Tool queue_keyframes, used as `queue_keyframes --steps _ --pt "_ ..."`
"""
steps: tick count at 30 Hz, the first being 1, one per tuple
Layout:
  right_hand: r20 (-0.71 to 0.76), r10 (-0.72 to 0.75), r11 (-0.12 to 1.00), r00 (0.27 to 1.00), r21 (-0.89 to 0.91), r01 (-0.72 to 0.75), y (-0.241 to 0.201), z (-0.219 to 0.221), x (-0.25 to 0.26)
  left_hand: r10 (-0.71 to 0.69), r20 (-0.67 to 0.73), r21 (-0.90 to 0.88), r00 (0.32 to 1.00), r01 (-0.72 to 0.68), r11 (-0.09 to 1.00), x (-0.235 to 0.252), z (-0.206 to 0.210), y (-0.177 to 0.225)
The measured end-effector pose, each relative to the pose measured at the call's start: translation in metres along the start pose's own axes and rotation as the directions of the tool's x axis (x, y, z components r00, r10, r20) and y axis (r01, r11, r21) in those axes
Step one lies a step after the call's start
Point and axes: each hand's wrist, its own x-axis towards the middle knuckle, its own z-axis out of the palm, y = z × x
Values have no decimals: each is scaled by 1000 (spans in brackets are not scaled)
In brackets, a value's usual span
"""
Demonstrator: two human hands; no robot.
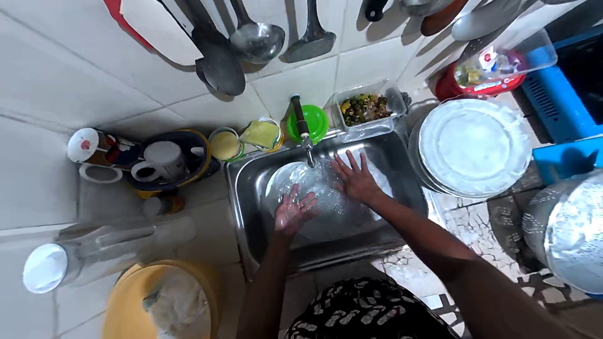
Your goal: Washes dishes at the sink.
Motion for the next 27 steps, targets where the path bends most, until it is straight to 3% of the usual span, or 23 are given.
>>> queue_keyframes --steps 3,5,8,9,11,13,17,19,22,24,27 --pt "-168 152 988 974 39 -147 -33 27 46 -10 19 11 1000 10 1000 8 7 -9" --pt "-114 151 983 982 126 -137 -68 35 56 7 -5 -12 1000 -8 1000 15 9 -14" --pt "106 -85 965 991 255 56 -105 35 40 71 -42 -95 997 -75 993 22 14 -16" --pt "137 -191 942 972 305 142 -110 34 26 94 -70 -105 993 -101 989 24 14 -15" --pt "154 -405 877 901 344 335 -104 30 -7 104 25 -74 994 -102 992 26 3 -9" --pt "216 -496 863 841 233 449 -79 21 -38 65 26 -16 998 -65 998 31 -3 0" --pt "140 -297 955 945 60 291 -6 -11 -72 -37 9 66 999 36 997 40 -4 21" --pt "51 -323 946 945 6 323 19 -34 -82 -104 -23 209 994 106 972 49 3 26" --pt "-136 -450 889 883 24 457 11 -72 -101 -128 -82 494 988 152 856 66 28 25" --pt "-231 -457 878 859 36 477 -7 -98 -112 -76 -46 599 996 88 796 77 45 13" --pt "-317 -279 918 906 190 349 -22 -124 -122 -83 151 500 985 -4 866 88 49 -7"
